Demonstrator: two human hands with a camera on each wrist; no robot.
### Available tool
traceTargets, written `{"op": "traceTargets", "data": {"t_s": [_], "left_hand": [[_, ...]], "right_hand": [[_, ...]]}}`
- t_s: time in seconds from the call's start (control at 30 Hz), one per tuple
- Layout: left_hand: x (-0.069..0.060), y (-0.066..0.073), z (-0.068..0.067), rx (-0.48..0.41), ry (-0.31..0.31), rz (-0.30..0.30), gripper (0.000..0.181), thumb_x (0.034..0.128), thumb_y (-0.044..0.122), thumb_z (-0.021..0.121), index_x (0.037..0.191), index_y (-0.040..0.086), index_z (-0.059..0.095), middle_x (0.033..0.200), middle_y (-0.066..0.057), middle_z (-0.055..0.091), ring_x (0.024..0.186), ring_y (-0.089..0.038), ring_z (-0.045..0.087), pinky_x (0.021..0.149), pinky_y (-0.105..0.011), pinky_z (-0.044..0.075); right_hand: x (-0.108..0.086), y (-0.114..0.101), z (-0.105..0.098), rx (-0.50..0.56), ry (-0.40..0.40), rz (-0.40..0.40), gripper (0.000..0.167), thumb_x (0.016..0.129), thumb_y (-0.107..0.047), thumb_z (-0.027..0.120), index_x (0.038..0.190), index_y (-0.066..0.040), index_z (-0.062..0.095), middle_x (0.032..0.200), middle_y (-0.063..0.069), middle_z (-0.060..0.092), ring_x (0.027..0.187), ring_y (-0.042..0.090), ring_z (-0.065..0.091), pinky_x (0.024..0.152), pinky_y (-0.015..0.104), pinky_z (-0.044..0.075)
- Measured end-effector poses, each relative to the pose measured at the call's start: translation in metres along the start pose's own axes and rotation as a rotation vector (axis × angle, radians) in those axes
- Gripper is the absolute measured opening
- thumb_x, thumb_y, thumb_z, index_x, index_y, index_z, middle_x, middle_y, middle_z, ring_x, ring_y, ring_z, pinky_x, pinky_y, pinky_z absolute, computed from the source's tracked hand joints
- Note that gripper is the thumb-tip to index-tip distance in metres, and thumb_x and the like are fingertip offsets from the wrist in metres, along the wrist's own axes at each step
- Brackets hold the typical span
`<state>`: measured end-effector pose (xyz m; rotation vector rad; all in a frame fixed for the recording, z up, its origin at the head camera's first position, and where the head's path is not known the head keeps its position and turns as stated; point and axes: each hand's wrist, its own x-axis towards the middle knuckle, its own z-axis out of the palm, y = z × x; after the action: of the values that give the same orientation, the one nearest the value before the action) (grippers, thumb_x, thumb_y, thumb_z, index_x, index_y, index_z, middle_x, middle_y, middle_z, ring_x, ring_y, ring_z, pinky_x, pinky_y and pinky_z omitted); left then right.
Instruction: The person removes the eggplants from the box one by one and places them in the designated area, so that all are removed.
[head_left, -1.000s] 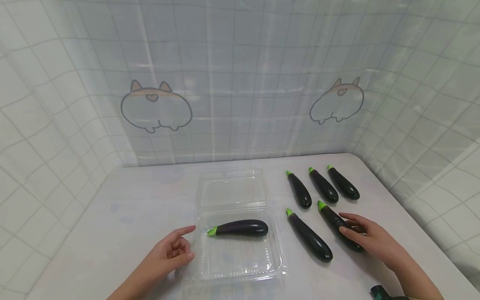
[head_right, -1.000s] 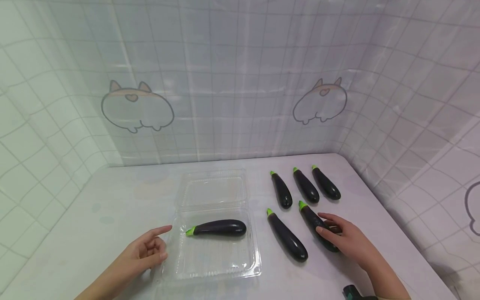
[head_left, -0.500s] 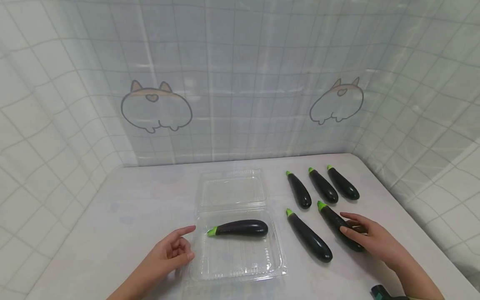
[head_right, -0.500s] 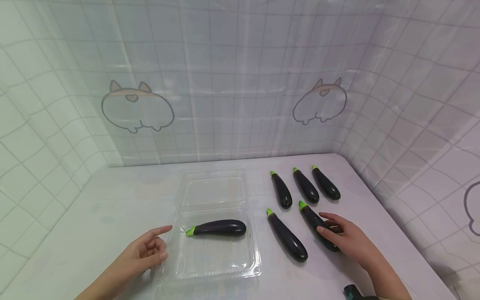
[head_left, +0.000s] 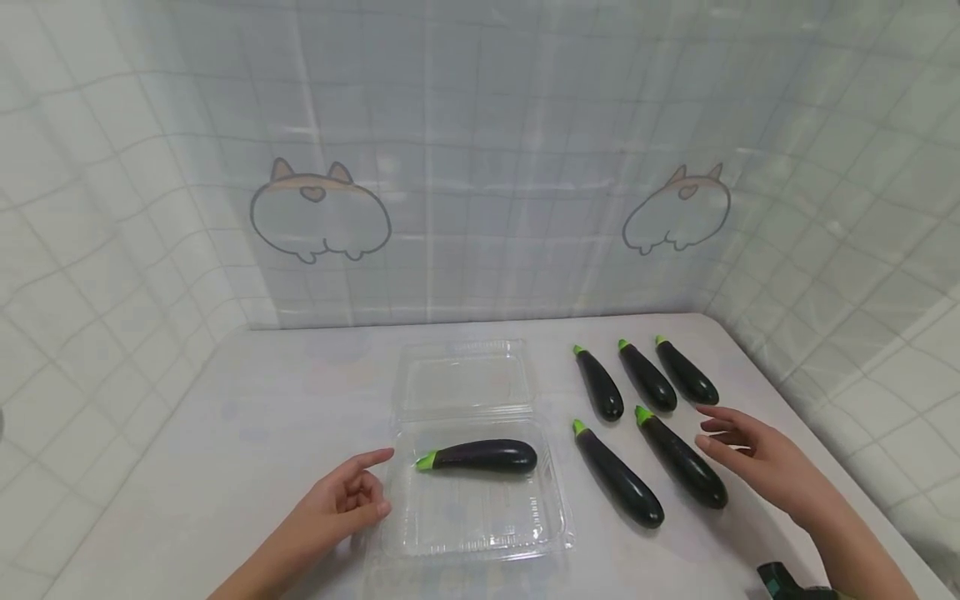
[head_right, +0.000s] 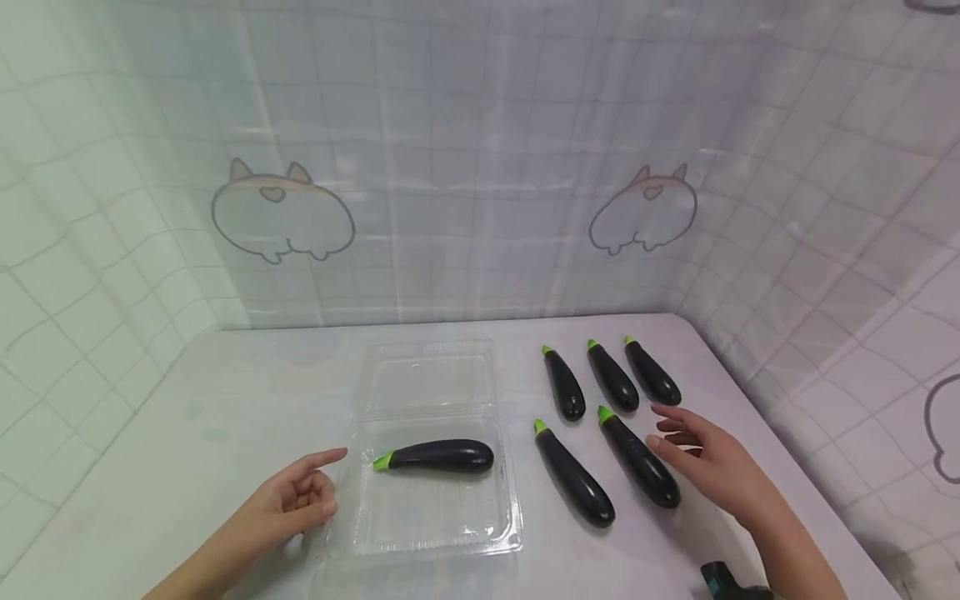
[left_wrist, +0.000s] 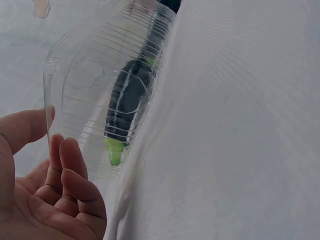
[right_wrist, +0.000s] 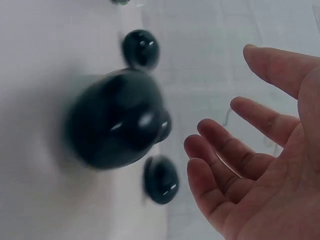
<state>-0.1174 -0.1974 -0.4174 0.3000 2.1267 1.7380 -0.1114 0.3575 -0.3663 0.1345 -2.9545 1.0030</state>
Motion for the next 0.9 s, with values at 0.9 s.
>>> {"op": "traceTargets", "data": {"t_s": [0.9], "left_hand": [[-0.002, 0.000, 0.001, -0.010, 0.002, 0.006, 0.068, 0.0923, 0.014, 0.071, 0.150, 0.004, 0.035, 0.096, -0.015, 0.057, 0.077, -0.017, 0.056, 0.064, -0.024, 0.047]], "right_hand": [[0.064, -0.107, 0.034, 0.022, -0.119, -0.347, 0.054, 0.092, -0.045, 0.069, 0.137, -0.018, 0.057, 0.126, -0.004, 0.061, 0.108, 0.014, 0.062, 0.089, 0.036, 0.051]]}}
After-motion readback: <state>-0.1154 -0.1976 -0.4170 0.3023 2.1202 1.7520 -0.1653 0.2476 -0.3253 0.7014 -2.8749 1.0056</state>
